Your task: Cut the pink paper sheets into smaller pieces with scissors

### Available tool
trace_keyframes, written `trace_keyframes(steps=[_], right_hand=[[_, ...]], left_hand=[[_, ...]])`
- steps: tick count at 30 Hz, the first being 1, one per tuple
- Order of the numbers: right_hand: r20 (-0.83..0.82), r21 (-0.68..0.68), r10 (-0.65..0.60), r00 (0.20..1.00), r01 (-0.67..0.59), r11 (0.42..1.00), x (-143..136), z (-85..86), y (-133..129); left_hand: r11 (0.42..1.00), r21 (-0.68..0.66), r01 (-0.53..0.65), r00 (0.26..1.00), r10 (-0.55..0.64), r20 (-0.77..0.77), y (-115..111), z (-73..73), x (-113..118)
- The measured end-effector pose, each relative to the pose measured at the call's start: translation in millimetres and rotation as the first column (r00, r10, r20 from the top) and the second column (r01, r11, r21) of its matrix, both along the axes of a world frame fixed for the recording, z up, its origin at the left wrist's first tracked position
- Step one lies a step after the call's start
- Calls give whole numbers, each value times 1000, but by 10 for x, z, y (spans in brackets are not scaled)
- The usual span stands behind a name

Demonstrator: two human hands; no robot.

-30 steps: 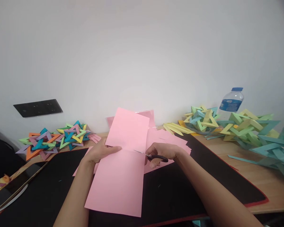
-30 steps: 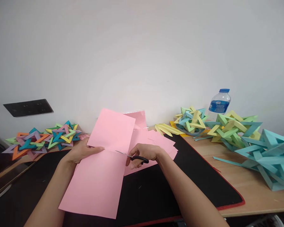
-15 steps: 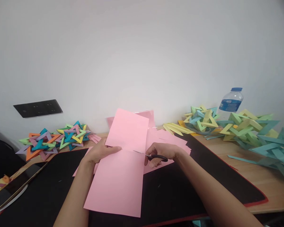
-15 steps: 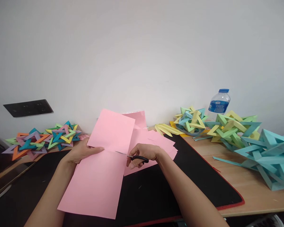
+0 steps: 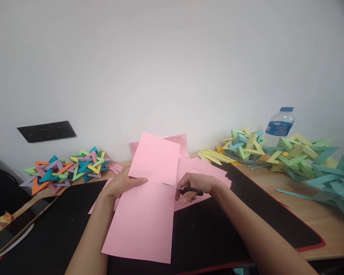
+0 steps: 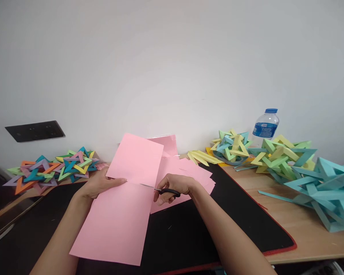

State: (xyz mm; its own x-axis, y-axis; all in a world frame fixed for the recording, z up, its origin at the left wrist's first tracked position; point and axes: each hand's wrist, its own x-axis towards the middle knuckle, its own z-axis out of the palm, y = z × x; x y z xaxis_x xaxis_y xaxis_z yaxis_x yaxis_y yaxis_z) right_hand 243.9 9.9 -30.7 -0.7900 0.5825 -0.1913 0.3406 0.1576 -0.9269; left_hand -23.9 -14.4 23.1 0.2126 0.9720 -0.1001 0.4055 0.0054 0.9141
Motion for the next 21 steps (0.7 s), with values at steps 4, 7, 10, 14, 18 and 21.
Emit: trace_keyframes(steps=[4,7,10,14,18,21], right_hand=[[-13,4,-3,1000,3,1000,3,3,-11],[-17,-5,3,1000,-3,1000,6,7,-15],[-14,-4,-3,1000,3,1000,10,14,-20],[11,4,-16,1000,16,1000,8,14,-18],[23,10,-2,1000,2,1000,-7,-21,9],[18,9,5,1000,-6,1000,-18,-46,28]], left_hand=[[1000,-11,-2,1000,2,14,-1,-6,1],[1000,-15,-6,1000,6,16,0,-8,1],[1000,-16,-6,1000,7,18,2,-11,-3],[1000,-2,8,1000,-8,9,4,-20,0],[999,26,37,999,-37,-15,4,-33,21],[999,24,45,999,-45,-24,3,-40,31]])
